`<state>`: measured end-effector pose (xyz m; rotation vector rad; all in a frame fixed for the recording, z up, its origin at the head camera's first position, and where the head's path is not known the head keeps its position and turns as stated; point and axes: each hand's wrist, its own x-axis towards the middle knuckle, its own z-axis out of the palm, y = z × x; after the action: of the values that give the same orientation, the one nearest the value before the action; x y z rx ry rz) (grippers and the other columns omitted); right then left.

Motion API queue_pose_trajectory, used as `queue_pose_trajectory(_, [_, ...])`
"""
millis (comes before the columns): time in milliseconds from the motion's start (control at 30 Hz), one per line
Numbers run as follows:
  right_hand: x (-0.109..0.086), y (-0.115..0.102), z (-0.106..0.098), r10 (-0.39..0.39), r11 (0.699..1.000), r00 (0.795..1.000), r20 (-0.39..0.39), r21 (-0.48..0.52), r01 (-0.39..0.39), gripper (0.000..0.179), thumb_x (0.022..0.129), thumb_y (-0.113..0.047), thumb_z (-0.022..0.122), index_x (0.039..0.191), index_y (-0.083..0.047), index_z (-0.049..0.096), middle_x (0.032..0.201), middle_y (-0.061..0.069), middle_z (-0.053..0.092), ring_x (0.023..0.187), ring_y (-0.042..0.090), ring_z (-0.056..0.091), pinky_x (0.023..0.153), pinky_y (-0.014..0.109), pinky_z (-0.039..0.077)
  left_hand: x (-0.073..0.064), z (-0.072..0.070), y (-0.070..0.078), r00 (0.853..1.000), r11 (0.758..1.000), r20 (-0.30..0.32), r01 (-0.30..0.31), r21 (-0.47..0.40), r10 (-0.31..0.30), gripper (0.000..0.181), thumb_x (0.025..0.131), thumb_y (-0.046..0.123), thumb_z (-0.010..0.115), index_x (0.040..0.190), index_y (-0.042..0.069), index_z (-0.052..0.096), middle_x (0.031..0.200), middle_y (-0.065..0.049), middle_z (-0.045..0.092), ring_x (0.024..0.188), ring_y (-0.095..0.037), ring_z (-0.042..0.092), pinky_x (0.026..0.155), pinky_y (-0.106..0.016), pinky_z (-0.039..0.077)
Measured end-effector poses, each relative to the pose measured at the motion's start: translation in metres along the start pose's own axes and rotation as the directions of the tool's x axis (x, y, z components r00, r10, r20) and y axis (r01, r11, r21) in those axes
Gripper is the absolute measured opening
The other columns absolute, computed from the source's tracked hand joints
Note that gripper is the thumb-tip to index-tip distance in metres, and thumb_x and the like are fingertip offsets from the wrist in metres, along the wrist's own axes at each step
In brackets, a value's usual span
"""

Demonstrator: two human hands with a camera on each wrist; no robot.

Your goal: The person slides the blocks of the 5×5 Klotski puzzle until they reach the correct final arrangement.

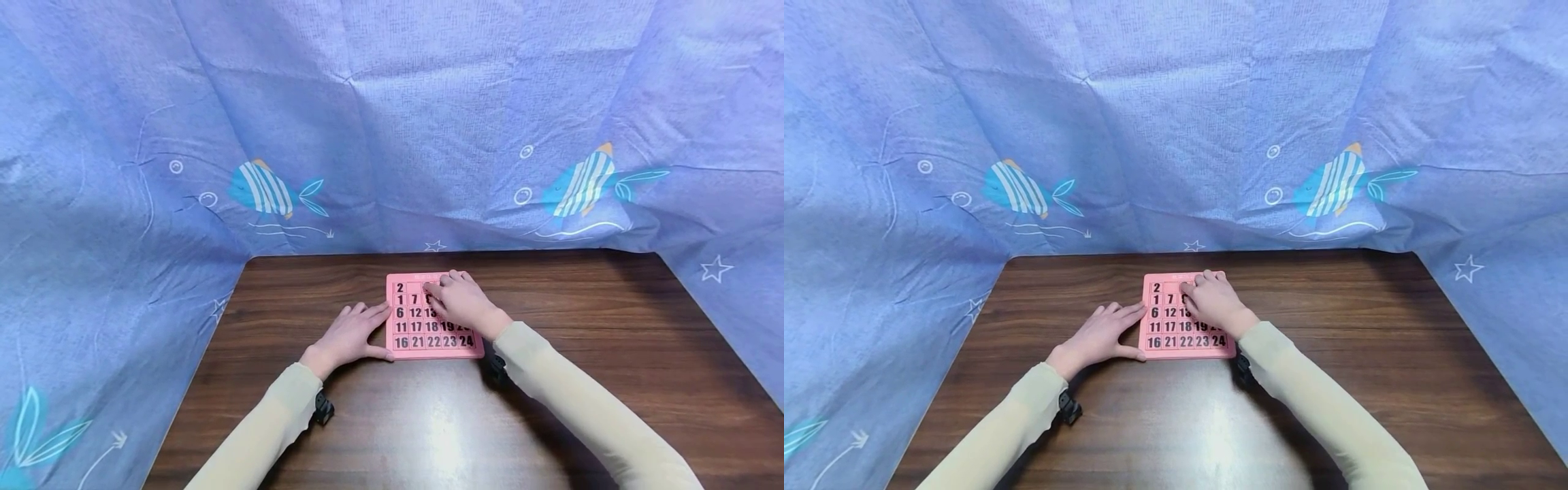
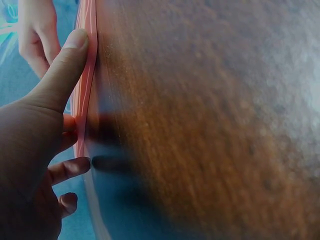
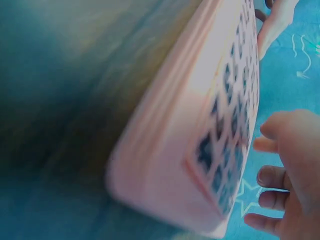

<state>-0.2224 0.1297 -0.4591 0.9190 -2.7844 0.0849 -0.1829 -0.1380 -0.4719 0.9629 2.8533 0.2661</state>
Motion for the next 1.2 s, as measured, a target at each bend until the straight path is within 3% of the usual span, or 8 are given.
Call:
queue_pose_trajectory(200, [0.014, -0.017, 0.000, -0.039, 0.999, 0.996, 0.082, 0.011, 0.038, 0.041, 0.093, -0.037, 0.052, 0.131, -0.025, 0.057, 0.093, 0.008, 0.060, 0.090, 0.027, 0.049, 0.084, 0.046, 0.038, 0.000, 0.001, 0.000, 1.000, 1.000, -0.011, -0.004, 0.011, 0.004, 0.099, 0.068, 0.078, 0.055, 0.147, 0.022, 0.033, 0.149, 0.006, 0.036, 0.111, -0.017, 0.042, 0.091, -0.040, 0.032])
queue_pose_trajectory(433, [0.015, -0.022, -0.001, -0.001, 1.000, 0.989, 0.150, 0.012, -0.001, 0.044, 0.093, -0.039, 0.051, 0.136, -0.030, 0.051, 0.098, 0.009, 0.060, 0.094, 0.028, 0.049, 0.085, 0.047, 0.038, 0.000, 0.000, 0.000, 1.000, 1.000, -0.020, -0.014, 0.011, 0.014, 0.099, 0.069, 0.077, 0.055, 0.147, 0.021, 0.034, 0.148, 0.005, 0.036, 0.111, -0.017, 0.042, 0.092, -0.041, 0.033])
queue_pose_trajectory(700, [0.004, -0.006, 0.002, -0.008, 1.000, 0.996, 0.086, 0.003, 0.008, 0.042, 0.092, -0.036, 0.054, 0.133, -0.028, 0.055, 0.088, 0.007, 0.058, 0.087, 0.027, 0.047, 0.079, 0.045, 0.035, -0.001, -0.001, 0.000, 1.000, 1.000, -0.001, 0.003, 0.000, -0.003, 0.099, 0.069, 0.077, 0.055, 0.147, 0.021, 0.032, 0.149, 0.006, 0.035, 0.111, -0.017, 0.041, 0.094, -0.043, 0.032])
queue_pose_trajectory(867, [0.008, -0.006, 0.003, -0.051, 0.998, 0.998, 0.032, 0.050, 0.050, 0.042, 0.092, -0.035, 0.054, 0.133, -0.025, 0.055, 0.088, 0.006, 0.057, 0.087, 0.027, 0.047, 0.083, 0.044, 0.036, -0.001, -0.002, -0.001, 1.000, 1.000, 0.003, 0.009, 0.010, -0.009, 0.100, 0.068, 0.078, 0.055, 0.147, 0.022, 0.032, 0.149, 0.006, 0.035, 0.112, -0.018, 0.041, 0.095, -0.044, 0.032])
queue_pose_trajectory(1033, [0.017, -0.016, 0.003, -0.051, 0.999, 0.994, 0.093, 0.023, 0.049, 0.043, 0.093, -0.041, 0.049, 0.135, -0.027, 0.053, 0.093, 0.006, 0.058, 0.089, 0.025, 0.047, 0.085, 0.045, 0.037, -0.001, -0.001, -0.001, 1.000, 1.000, -0.011, -0.003, 0.021, 0.003, 0.100, 0.068, 0.077, 0.056, 0.147, 0.021, 0.034, 0.148, 0.004, 0.037, 0.110, -0.018, 0.042, 0.091, -0.042, 0.033])
queue_pose_trajectory(1200, [0.017, -0.020, 0.001, -0.001, 1.000, 0.989, 0.150, 0.017, -0.001, 0.043, 0.094, -0.043, 0.048, 0.135, -0.029, 0.053, 0.099, 0.008, 0.060, 0.093, 0.026, 0.048, 0.086, 0.046, 0.037, 0.001, 0.000, 0.001, 1.000, 0.999, -0.007, -0.009, 0.033, 0.009, 0.100, 0.068, 0.079, 0.054, 0.147, 0.021, 0.033, 0.149, 0.005, 0.036, 0.110, -0.018, 0.042, 0.090, -0.040, 0.033])
